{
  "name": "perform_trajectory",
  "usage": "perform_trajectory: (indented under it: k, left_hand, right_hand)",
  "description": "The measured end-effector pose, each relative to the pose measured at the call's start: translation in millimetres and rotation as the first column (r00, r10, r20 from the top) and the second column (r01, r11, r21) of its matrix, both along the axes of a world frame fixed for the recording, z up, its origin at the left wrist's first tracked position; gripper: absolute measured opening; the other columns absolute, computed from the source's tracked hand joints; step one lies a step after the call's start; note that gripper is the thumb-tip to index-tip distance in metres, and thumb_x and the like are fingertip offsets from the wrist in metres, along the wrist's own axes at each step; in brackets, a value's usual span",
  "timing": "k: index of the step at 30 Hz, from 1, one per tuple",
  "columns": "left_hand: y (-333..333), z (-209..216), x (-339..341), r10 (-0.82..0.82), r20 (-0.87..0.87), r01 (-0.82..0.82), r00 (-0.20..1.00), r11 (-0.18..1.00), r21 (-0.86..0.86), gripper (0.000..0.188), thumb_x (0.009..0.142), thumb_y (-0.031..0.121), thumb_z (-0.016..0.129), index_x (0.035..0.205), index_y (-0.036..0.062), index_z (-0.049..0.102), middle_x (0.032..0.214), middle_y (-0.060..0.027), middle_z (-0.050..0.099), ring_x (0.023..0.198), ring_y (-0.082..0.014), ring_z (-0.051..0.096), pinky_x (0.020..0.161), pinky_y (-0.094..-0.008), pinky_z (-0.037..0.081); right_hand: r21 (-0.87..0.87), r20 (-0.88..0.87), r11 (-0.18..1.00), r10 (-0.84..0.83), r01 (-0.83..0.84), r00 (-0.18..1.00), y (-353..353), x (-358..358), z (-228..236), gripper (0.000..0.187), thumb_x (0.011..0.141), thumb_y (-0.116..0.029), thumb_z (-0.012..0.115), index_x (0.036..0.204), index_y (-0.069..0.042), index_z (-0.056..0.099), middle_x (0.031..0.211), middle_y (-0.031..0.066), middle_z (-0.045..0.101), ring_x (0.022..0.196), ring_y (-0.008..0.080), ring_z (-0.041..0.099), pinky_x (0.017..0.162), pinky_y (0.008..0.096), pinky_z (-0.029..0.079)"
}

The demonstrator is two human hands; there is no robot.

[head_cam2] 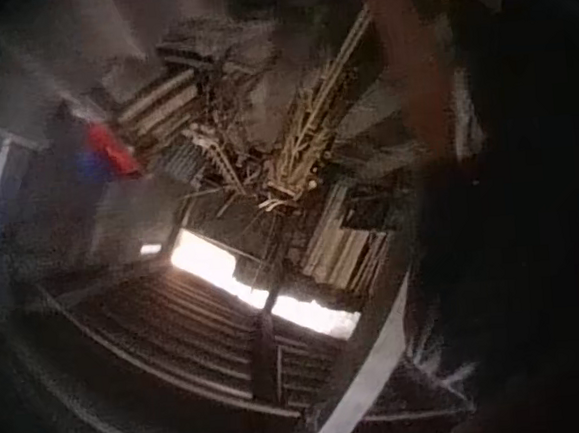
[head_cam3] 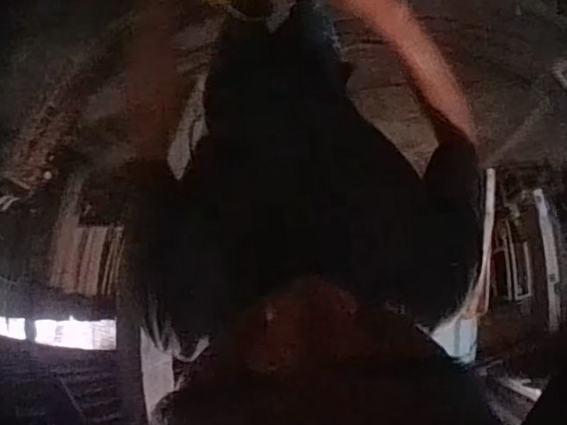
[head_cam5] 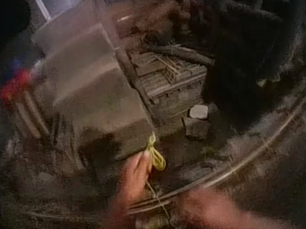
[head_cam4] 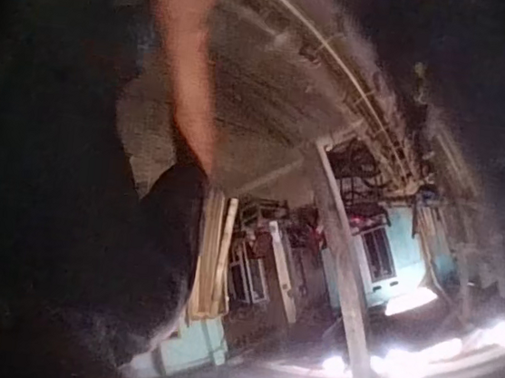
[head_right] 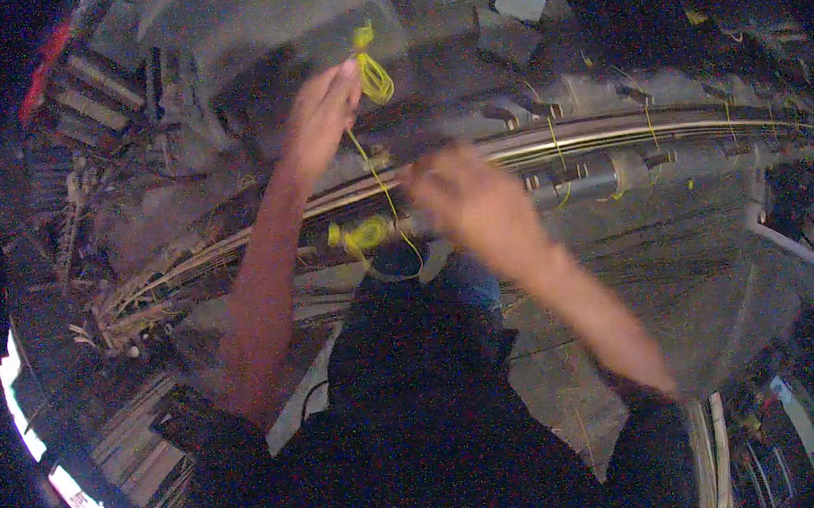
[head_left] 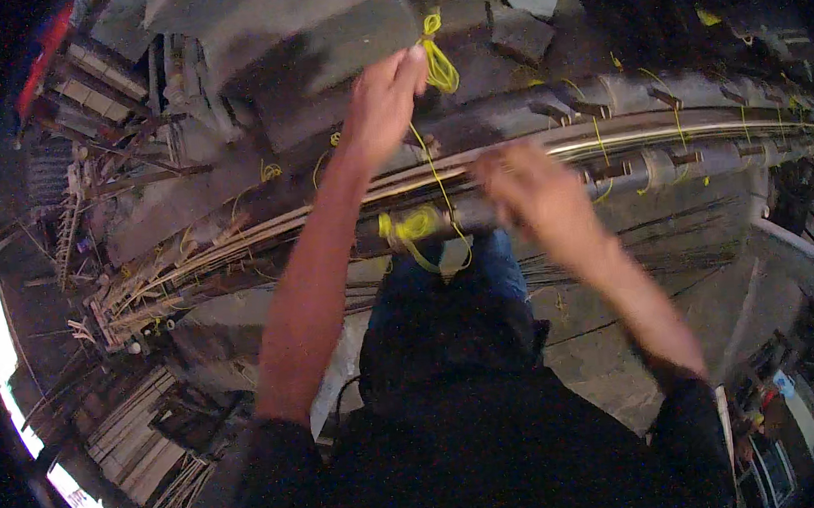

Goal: The person ties a yellow rope around a bundle of bamboo sticks that are resting on a wooden frame. They repeatedly wrap and knot the rope to secure the sticks together.

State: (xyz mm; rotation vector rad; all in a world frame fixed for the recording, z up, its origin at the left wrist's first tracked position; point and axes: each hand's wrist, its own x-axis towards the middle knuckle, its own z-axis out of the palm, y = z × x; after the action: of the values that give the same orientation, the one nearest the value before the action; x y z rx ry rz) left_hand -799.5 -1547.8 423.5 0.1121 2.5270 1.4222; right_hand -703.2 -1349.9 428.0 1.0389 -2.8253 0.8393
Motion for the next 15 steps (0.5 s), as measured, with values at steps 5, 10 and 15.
perform_trajectory:
  k: [5,10,15]
  left_hand:
    - [-23.4,-82.9,-35.2,-0.029,0.355,0.015,0.935,0.999,0.042,0.041,0.092,0.038,0.039,0.077,0.0042,0.058,0.063,-0.0046,0.052,0.061,-0.0147,0.055,0.057,-0.0332,0.043]
    - [-139.2,-30.5,-19.8,-0.144,-0.086,0.123,0.986,0.97,-0.209,0.038,0.092,0.036,0.045,0.103,0.003,0.06,0.096,-0.009,0.063,0.091,-0.0188,0.059,0.083,-0.031,0.044]
    - [-215.6,-7.8,33.3,-0.033,-0.152,0.047,0.988,0.995,0.092,0.029,0.091,0.027,0.05,0.103,0.0029,0.06,0.095,-0.009,0.064,0.088,-0.0176,0.059,0.08,-0.0308,0.044]
  right_hand:
    - [0.206,0.097,0.975,-0.106,0.084,0.99,9.1,-6.9,47.3,0.027,0.068,-0.009,0.063,0.095,-0.008,0.061,0.084,0.0087,0.062,0.071,0.0273,0.06,0.065,0.0349,0.05]
    - [-0.014,0.722,0.843,-0.363,0.538,0.589,-59.4,117.6,64.1,0.018,0.076,-0.012,0.065,0.093,-0.006,0.063,0.075,0.0089,0.064,0.065,0.0163,0.06,0.056,0.0292,0.046]
    - [-0.012,0.754,0.76,-0.42,0.65,0.505,-87.1,141.9,-42.0,0.036,0.079,-0.011,0.064,0.112,-0.003,0.053,0.076,0.0043,0.061,0.069,0.0131,0.057,0.061,0.0272,0.046]
